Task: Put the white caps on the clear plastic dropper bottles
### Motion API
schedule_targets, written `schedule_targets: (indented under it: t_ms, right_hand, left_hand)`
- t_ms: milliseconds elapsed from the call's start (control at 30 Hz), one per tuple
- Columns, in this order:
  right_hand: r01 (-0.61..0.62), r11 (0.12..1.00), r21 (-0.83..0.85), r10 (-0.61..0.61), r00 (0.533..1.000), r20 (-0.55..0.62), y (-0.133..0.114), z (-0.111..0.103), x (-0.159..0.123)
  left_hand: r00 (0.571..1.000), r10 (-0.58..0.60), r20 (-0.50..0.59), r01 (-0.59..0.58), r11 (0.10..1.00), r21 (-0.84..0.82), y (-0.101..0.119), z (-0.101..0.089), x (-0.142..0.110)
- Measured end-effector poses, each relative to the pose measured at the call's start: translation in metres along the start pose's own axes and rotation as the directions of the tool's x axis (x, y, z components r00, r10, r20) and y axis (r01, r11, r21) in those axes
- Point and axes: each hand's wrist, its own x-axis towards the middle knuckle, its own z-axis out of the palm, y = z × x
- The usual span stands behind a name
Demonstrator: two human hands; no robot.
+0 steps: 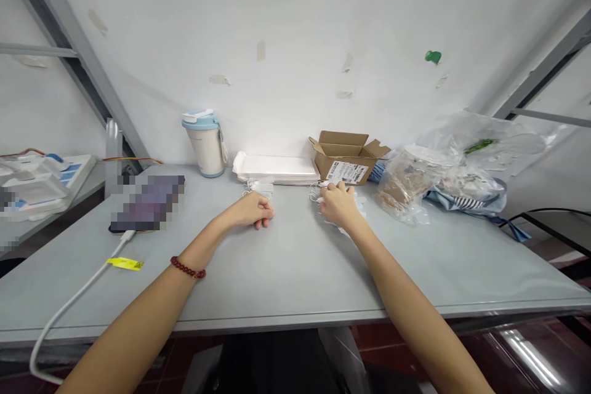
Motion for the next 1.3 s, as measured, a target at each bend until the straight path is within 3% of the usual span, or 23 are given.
schedule_targets:
  t_ms: [233, 300, 400, 500, 600, 667, 900, 1133, 1300]
  right_hand:
    - [0.041, 0.999, 0.020, -0.040, 0.998, -0.037, -0.004, 0.001, 0.002]
    - [0.036, 0.997, 0.063, -0.027, 0.990, -0.139, -0.006, -0.001, 0.004]
    - [0.036, 0.978, 0.208, 0.037, 0.940, -0.338, -0.010, -0.003, 0.005]
    - [0.124, 0.886, 0.448, 0.080, 0.909, -0.410, -0.018, -0.005, 0.003]
    - [0.200, 0.680, 0.706, 0.060, 0.944, -0.325, -0.029, -0.008, -0.001]
    - [0.181, 0.537, 0.824, 0.034, 0.971, -0.236, -0.035, -0.011, -0.004]
    - [0.049, 0.252, 0.967, -0.040, 0.998, -0.040, -0.041, -0.021, -0.007]
    - [-0.019, 0.159, 0.987, 0.017, 1.000, 0.016, -0.039, -0.017, -0.005]
    - [0.031, 0.214, 0.976, -0.017, 0.999, -0.028, -0.041, -0.019, -0.009]
  left_hand:
    - [0.999, 0.006, -0.035, -0.008, 0.998, -0.056, 0.003, 0.003, 0.000]
    - [1.000, 0.011, -0.006, -0.012, 0.990, -0.144, 0.004, 0.003, 0.000]
    - [0.996, 0.052, 0.066, -0.030, 0.954, -0.298, 0.008, 0.001, -0.003]
    - [0.997, 0.069, 0.022, -0.055, 0.921, -0.386, 0.012, 0.001, -0.005]
    - [0.992, 0.052, -0.114, -0.096, 0.897, -0.431, 0.015, 0.003, -0.005]
    - [0.984, 0.038, -0.176, -0.113, 0.891, -0.440, 0.017, 0.004, -0.004]
    - [0.988, -0.030, -0.150, -0.033, 0.916, -0.400, 0.019, 0.004, -0.004]
    - [0.984, -0.015, -0.176, -0.061, 0.907, -0.416, 0.018, 0.005, -0.004]
    - [0.966, -0.053, -0.253, -0.065, 0.897, -0.438, 0.019, 0.008, -0.002]
